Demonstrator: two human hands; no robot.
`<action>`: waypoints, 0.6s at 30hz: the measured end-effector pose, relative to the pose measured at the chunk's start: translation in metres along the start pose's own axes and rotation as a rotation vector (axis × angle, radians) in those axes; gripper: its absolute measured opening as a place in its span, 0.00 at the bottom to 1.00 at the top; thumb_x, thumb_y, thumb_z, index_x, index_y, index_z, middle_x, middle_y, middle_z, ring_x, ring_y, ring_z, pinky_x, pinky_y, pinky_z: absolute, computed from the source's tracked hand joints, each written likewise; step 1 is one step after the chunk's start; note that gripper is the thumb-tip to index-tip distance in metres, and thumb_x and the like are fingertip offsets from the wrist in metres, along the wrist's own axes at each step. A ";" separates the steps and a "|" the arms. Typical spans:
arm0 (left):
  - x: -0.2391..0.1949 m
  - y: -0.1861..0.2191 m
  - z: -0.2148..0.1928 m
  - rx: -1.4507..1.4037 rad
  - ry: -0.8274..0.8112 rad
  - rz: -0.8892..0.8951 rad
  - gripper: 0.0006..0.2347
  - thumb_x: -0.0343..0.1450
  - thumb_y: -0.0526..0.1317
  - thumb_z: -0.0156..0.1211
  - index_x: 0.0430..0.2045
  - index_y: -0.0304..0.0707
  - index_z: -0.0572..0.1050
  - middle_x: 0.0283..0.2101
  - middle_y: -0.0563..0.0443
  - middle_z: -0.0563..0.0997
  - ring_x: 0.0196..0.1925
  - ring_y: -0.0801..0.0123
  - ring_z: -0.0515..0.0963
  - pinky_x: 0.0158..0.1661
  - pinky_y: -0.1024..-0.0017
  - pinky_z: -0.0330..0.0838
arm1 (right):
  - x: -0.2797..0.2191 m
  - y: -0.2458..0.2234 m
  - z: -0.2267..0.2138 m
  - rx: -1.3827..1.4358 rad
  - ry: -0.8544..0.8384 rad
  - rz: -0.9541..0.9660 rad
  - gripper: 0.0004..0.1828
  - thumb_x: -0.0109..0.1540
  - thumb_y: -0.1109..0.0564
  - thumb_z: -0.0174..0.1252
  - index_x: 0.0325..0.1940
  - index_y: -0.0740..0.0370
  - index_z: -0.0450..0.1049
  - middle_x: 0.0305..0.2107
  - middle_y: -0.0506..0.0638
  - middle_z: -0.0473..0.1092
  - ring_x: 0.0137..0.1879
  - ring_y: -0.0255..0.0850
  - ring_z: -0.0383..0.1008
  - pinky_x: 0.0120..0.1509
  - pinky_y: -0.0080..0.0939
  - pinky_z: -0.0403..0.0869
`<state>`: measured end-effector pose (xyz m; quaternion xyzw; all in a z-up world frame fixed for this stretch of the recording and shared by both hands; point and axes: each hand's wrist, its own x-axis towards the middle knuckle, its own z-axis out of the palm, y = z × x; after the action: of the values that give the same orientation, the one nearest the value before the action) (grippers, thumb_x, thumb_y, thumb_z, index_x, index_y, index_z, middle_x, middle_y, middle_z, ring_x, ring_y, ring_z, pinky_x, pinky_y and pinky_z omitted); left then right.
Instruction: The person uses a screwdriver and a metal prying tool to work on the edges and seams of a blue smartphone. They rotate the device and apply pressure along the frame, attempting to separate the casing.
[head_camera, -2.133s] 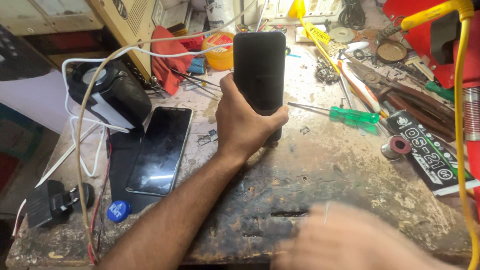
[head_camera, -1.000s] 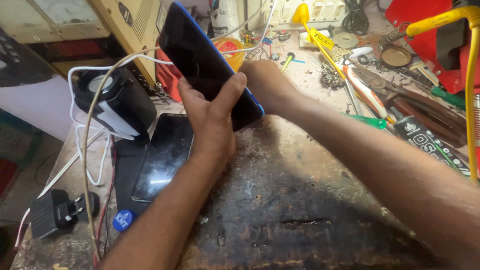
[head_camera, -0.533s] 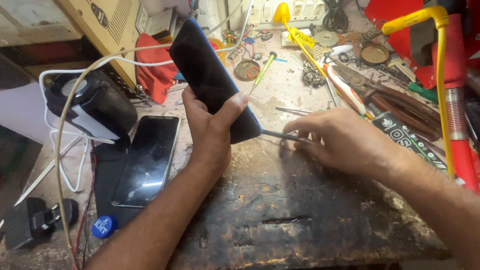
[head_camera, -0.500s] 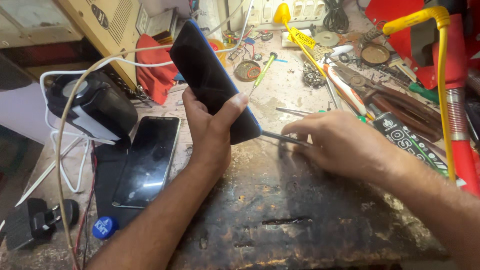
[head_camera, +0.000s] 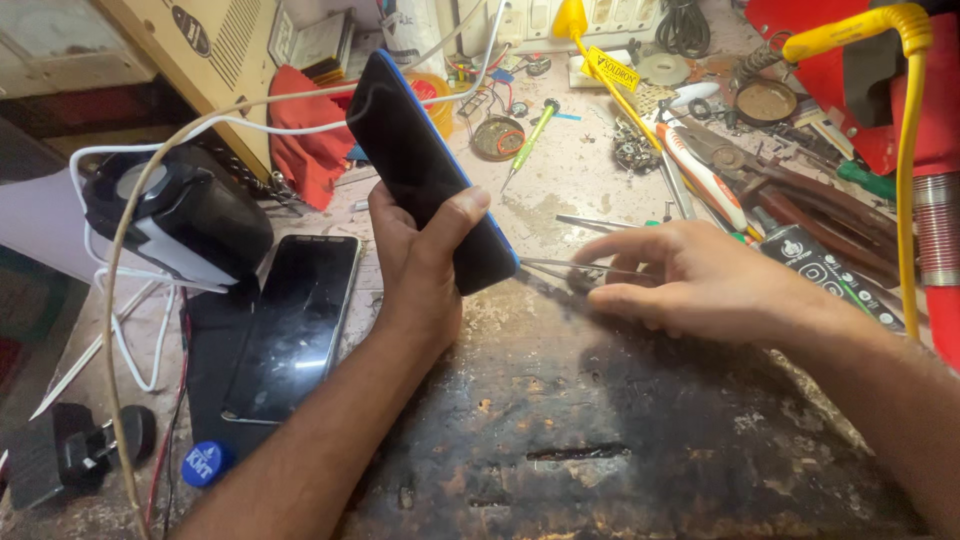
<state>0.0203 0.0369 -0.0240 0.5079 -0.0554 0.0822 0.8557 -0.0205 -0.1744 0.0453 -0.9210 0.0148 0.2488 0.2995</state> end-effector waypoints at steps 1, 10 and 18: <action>0.000 0.000 0.000 0.004 0.002 -0.001 0.29 0.61 0.38 0.69 0.53 0.32 0.59 0.46 0.46 0.71 0.47 0.69 0.74 0.49 0.67 0.74 | -0.001 0.000 0.002 -0.086 0.027 -0.014 0.21 0.63 0.45 0.62 0.60 0.42 0.76 0.33 0.51 0.83 0.32 0.38 0.76 0.42 0.43 0.75; -0.001 -0.001 0.006 0.036 0.047 -0.002 0.28 0.60 0.35 0.72 0.50 0.32 0.61 0.45 0.48 0.73 0.44 0.70 0.76 0.48 0.69 0.76 | 0.007 0.027 -0.008 0.431 0.165 -0.006 0.14 0.71 0.50 0.48 0.57 0.58 0.67 0.32 0.58 0.80 0.37 0.49 0.78 0.43 0.51 0.76; -0.001 0.002 0.009 0.135 0.065 -0.008 0.27 0.59 0.35 0.74 0.47 0.30 0.64 0.42 0.47 0.76 0.40 0.70 0.78 0.44 0.69 0.78 | 0.030 0.049 0.025 1.148 -0.223 -0.696 0.15 0.79 0.50 0.46 0.41 0.59 0.66 0.27 0.50 0.71 0.35 0.40 0.74 0.48 0.46 0.77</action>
<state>0.0185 0.0300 -0.0185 0.5617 -0.0198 0.0987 0.8212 -0.0136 -0.1973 -0.0127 -0.5362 -0.1838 0.1840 0.8031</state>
